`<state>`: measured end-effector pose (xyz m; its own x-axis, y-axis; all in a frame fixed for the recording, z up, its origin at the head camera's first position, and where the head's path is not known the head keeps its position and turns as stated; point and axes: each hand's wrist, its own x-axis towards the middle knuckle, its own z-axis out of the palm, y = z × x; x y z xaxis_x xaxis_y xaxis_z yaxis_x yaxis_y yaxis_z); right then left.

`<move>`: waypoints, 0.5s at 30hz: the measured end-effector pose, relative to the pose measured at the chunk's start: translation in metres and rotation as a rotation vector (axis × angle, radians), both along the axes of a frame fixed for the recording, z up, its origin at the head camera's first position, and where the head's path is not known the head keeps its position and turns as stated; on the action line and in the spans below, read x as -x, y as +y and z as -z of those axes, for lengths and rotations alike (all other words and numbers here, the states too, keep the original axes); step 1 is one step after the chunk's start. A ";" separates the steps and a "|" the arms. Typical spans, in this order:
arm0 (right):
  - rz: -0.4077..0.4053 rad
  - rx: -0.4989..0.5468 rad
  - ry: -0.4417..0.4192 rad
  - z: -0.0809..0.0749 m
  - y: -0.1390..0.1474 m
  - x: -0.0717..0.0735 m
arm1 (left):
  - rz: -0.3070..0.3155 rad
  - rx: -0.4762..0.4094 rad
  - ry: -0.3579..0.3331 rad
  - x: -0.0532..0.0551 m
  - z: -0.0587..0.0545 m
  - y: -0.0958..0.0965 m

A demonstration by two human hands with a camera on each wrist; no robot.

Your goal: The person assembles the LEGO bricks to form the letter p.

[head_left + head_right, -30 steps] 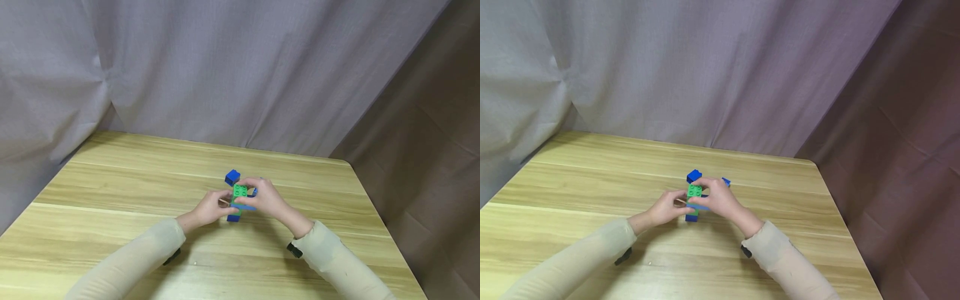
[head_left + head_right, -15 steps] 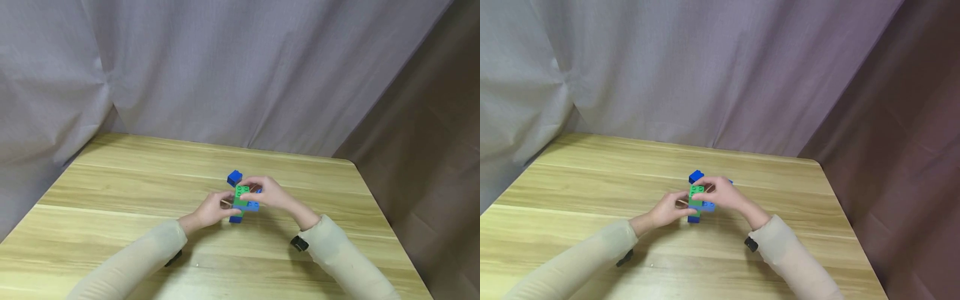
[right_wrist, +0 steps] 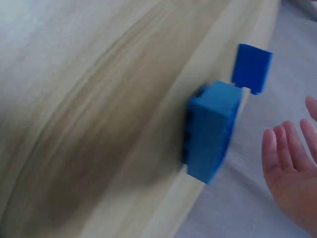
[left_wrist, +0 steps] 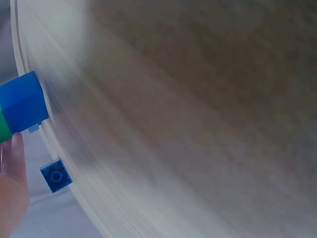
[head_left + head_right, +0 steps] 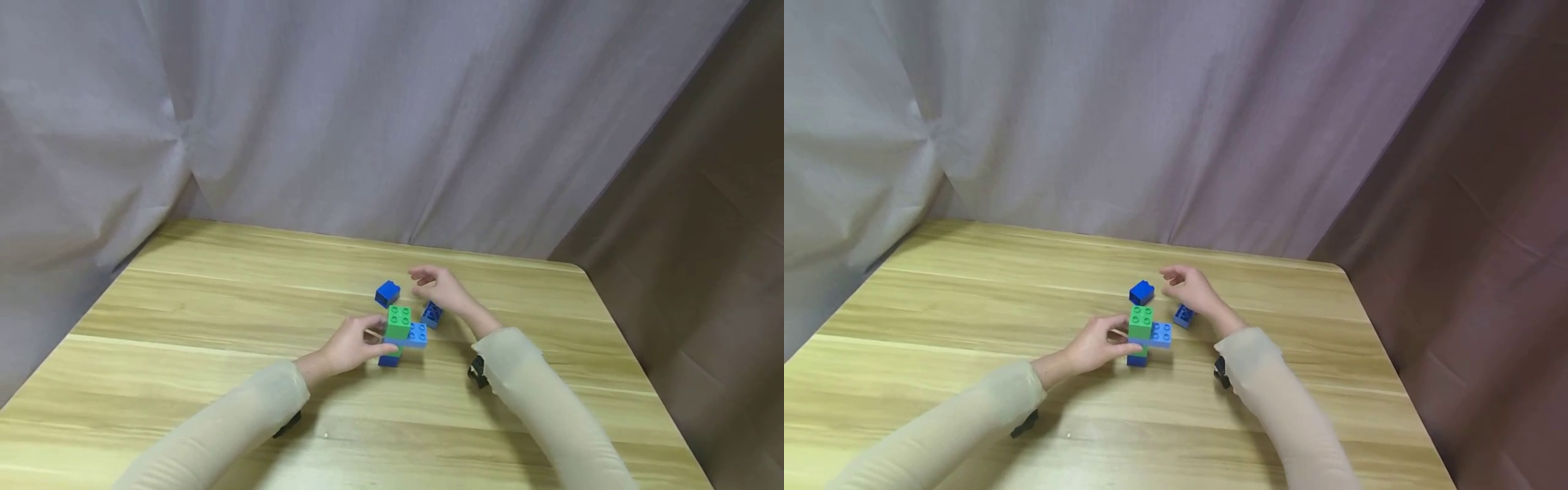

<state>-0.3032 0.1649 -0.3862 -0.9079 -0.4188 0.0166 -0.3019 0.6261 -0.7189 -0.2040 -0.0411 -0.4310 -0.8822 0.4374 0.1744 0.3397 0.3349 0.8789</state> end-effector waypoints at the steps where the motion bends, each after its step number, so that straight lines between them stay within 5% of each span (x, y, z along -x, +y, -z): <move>1: -0.004 -0.008 -0.008 0.004 -0.002 0.003 | 0.001 0.000 -0.001 0.000 0.000 0.000; 15: -0.153 -0.168 -0.015 0.026 -0.027 0.017 | 0.012 -0.003 0.019 -0.002 0.000 0.000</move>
